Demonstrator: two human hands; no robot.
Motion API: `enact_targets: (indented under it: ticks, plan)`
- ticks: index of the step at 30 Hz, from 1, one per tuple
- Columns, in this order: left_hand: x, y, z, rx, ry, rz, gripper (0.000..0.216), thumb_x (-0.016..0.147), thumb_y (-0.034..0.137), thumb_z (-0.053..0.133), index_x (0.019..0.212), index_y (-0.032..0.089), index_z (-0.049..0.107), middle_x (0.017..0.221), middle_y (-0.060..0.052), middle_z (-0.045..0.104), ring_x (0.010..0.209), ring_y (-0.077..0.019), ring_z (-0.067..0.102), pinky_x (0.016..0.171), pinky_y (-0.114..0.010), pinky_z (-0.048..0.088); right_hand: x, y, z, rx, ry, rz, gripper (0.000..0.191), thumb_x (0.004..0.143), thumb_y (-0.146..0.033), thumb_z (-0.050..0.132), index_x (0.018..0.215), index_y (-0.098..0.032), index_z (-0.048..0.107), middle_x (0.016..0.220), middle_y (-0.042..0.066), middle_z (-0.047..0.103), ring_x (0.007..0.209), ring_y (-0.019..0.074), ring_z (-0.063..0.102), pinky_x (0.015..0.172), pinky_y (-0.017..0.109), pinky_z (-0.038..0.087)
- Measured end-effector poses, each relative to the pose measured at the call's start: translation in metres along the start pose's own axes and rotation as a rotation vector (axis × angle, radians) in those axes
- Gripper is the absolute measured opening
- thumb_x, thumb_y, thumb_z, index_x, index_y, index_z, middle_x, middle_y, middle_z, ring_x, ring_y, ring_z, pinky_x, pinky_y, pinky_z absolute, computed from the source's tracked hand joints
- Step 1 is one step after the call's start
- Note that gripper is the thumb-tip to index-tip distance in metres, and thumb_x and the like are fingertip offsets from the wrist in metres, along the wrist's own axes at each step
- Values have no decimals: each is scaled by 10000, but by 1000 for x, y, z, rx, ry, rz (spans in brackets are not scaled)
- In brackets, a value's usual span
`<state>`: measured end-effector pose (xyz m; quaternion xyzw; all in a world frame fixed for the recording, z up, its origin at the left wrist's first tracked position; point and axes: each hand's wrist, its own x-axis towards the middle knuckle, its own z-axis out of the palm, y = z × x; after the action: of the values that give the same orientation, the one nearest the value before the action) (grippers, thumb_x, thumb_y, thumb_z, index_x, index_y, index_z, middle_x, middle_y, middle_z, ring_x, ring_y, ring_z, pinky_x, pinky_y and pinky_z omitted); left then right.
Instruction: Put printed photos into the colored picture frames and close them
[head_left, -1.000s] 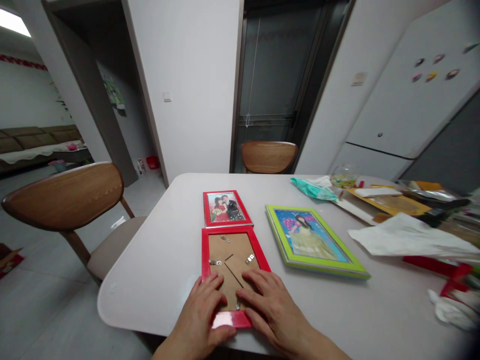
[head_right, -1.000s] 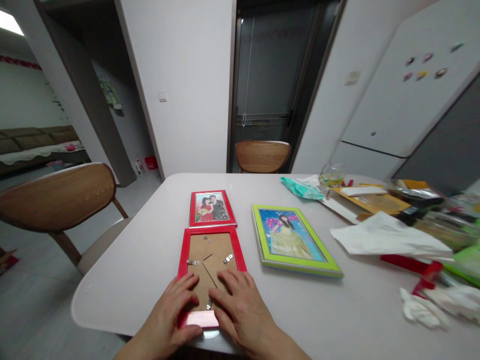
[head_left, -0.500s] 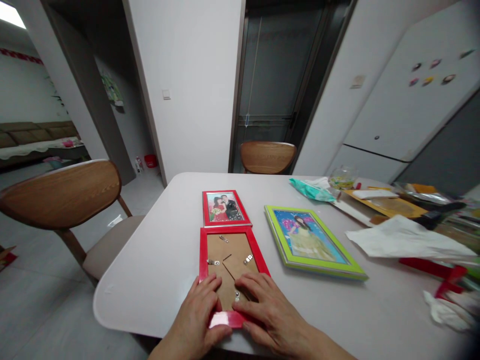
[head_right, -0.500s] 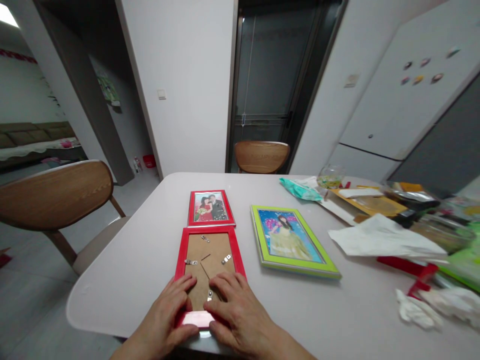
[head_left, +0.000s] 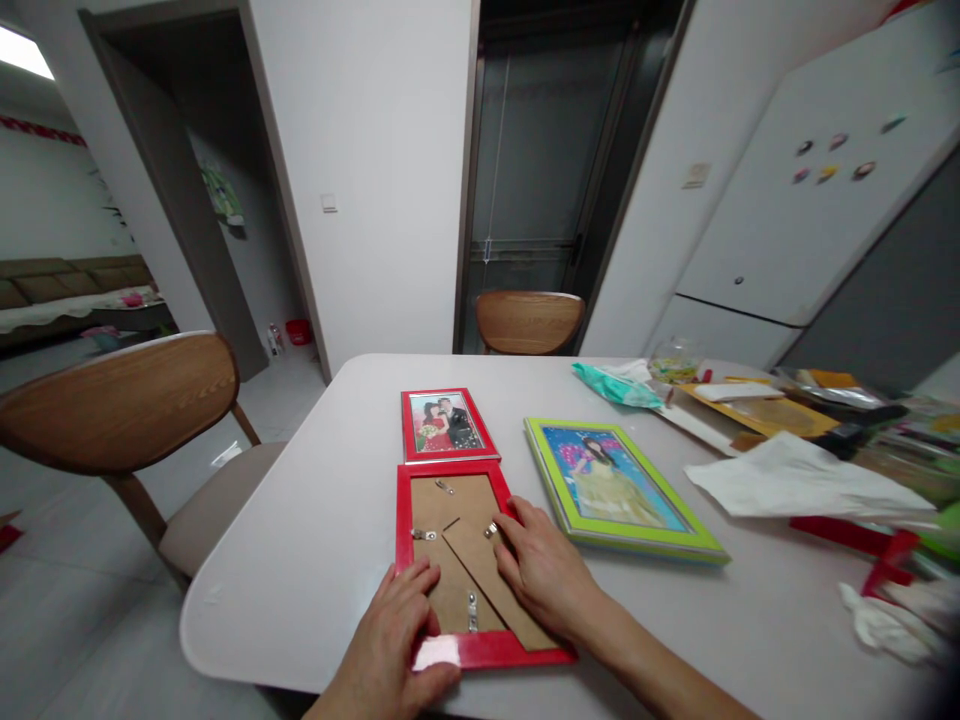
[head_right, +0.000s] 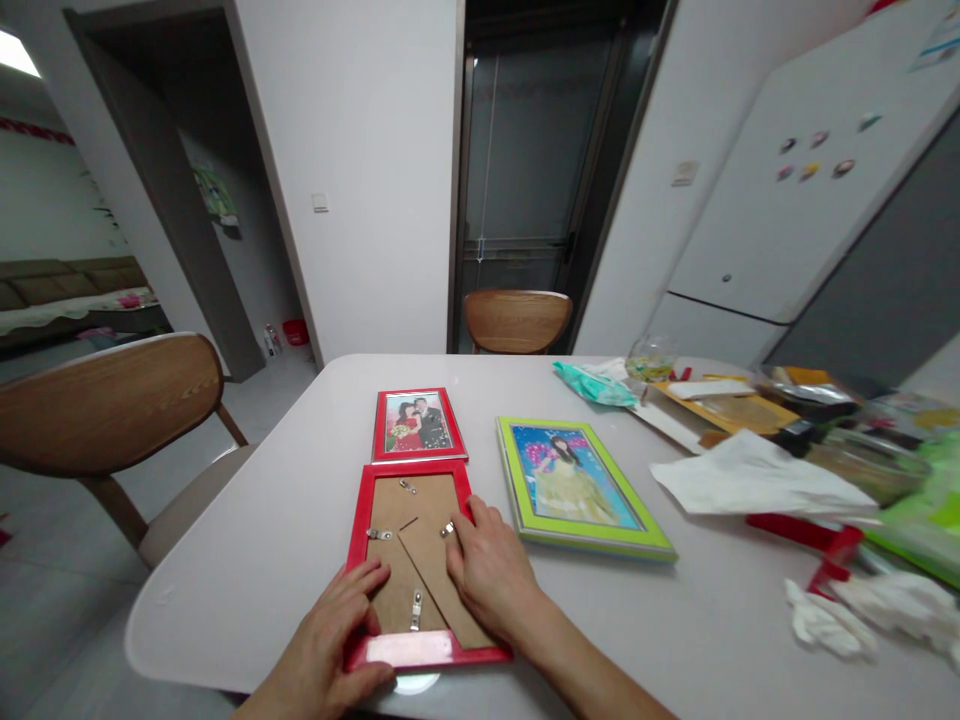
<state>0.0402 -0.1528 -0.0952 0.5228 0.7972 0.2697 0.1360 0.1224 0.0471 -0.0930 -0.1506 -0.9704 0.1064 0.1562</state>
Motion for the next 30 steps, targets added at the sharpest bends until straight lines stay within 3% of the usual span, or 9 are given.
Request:
enact_targets:
  ticks: [5, 10, 15, 22, 26, 30]
  plan:
    - [0, -2, 2, -51, 64, -21, 182, 590, 230, 638, 722, 181, 522, 1317, -134, 345, 1237, -267, 243, 973, -458, 281, -4, 0, 1, 73, -19, -17, 230, 805, -206, 351, 849, -136, 566, 1003, 114, 485, 900, 196, 470, 805, 325, 385]
    - [2, -6, 3, -103, 99, -17, 195, 546, 165, 651, 684, 181, 515, 1316, -128, 350, 1247, -253, 220, 975, -430, 287, -7, 2, -2, 16, 5, -39, 253, 778, -210, 396, 950, -124, 560, 1076, 132, 479, 996, 236, 425, 854, 373, 349]
    - [2, -6, 2, -92, 95, -19, 209, 536, 141, 657, 684, 183, 516, 1298, -123, 381, 1243, -236, 238, 974, -409, 297, 6, -26, -2, 99, -26, -167, 265, 788, -188, 410, 1015, -177, 547, 1047, 82, 515, 964, 199, 439, 837, 340, 351]
    - [1, -8, 4, -63, 107, 0, 226, 513, 140, 675, 680, 178, 527, 1293, -128, 386, 1230, -255, 264, 983, -417, 285, 44, -58, 21, 129, -69, -190, 162, 785, -215, 451, 734, -183, 602, 748, 29, 557, 742, 151, 494, 676, 262, 374]
    - [2, -9, 4, -60, 98, -5, 253, 494, 136, 688, 692, 174, 535, 1279, -131, 406, 1226, -265, 272, 986, -421, 279, 51, -56, 29, 89, -26, -125, 160, 770, -159, 447, 693, -168, 587, 722, 37, 568, 717, 151, 499, 665, 254, 373]
    - [3, -11, 4, -72, 90, 5, 246, 507, 164, 693, 696, 170, 536, 1278, -135, 406, 1225, -272, 271, 982, -429, 281, 52, -55, 28, 93, -62, -169, 158, 754, -152, 464, 668, -178, 594, 715, 27, 570, 721, 143, 498, 675, 241, 368]
